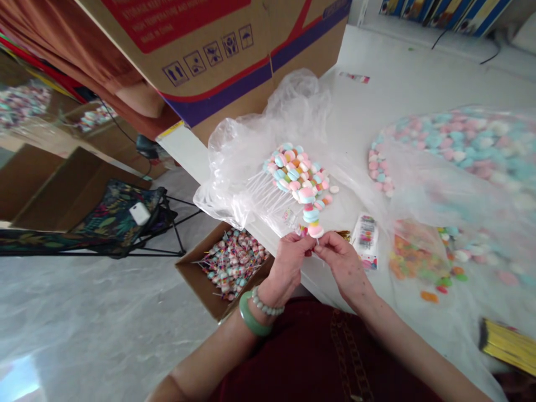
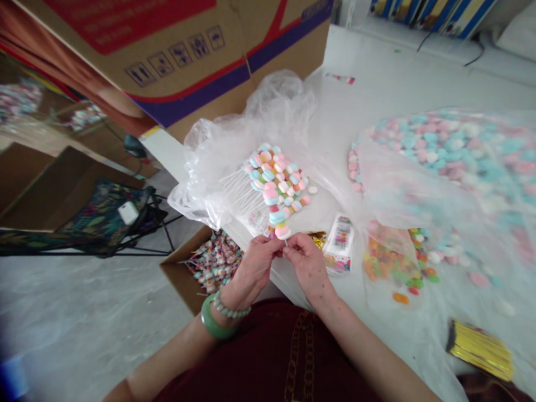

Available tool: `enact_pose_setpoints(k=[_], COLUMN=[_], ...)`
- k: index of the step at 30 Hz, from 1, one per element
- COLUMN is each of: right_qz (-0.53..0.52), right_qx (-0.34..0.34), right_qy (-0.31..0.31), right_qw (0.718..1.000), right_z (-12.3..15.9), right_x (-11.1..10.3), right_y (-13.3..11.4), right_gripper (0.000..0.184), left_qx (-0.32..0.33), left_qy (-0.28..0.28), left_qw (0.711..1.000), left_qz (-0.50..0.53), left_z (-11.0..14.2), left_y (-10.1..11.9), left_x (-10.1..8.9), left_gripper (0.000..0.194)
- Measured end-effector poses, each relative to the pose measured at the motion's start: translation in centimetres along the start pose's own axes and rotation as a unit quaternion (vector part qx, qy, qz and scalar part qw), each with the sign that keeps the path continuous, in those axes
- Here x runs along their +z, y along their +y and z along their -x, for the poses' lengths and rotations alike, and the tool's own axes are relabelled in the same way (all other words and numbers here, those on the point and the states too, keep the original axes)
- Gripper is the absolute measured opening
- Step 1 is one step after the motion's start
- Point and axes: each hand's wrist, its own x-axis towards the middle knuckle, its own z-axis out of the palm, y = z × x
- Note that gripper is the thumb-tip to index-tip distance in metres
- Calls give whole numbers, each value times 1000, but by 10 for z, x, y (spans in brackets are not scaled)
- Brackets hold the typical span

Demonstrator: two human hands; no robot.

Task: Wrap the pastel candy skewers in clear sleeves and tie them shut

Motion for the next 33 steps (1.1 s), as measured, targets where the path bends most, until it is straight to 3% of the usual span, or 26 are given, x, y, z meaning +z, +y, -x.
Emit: enact_pose_setpoints(k=[2,6,10,14,18,22,24,26,30,33], right_qz=[20,59,62,92,135,111,79,63,114,134], right_qx=[-2,21,32,19,-1,10,13,12,-3,-11], right_qy=[26,24,23,5,-14,23,20,12,28,24], right_qw=[999,998,997,996,991,993,997,998,993,991], right_z=[0,0,0,-2,-1,-1,-3,-5,-9,-10], right_x=[-1,-8,-11,-12,-13,-12,-13,-14,-16,-16], right_y=[0,5,9,5,3,8,11,12,9,6], right_gripper=[18,19,19,18,17,18,18,17,15,15], left_qx=[-3,-2,-66,-90,-136,-80,-31,-27,-137,-141], left_qy=[-23,-7,-29,-50,-53,-2,17,22,-59,-85], left_qw=[1000,999,996,995,989,993,991,988,984,982], left_qz=[-7,33,50,-8,14,83,130,150,97,90], left_z=[-2,-13,-21,-25,-36,-43,-40,-33,-14,-10], left_y=[3,17,29,27,17,8,7,8,10,7], left_x=[-2,-16,-28,-28,-25,-23,-21,-18,-11,-8], left_gripper=[29,22,20,23,12,7,11,15,20,17])
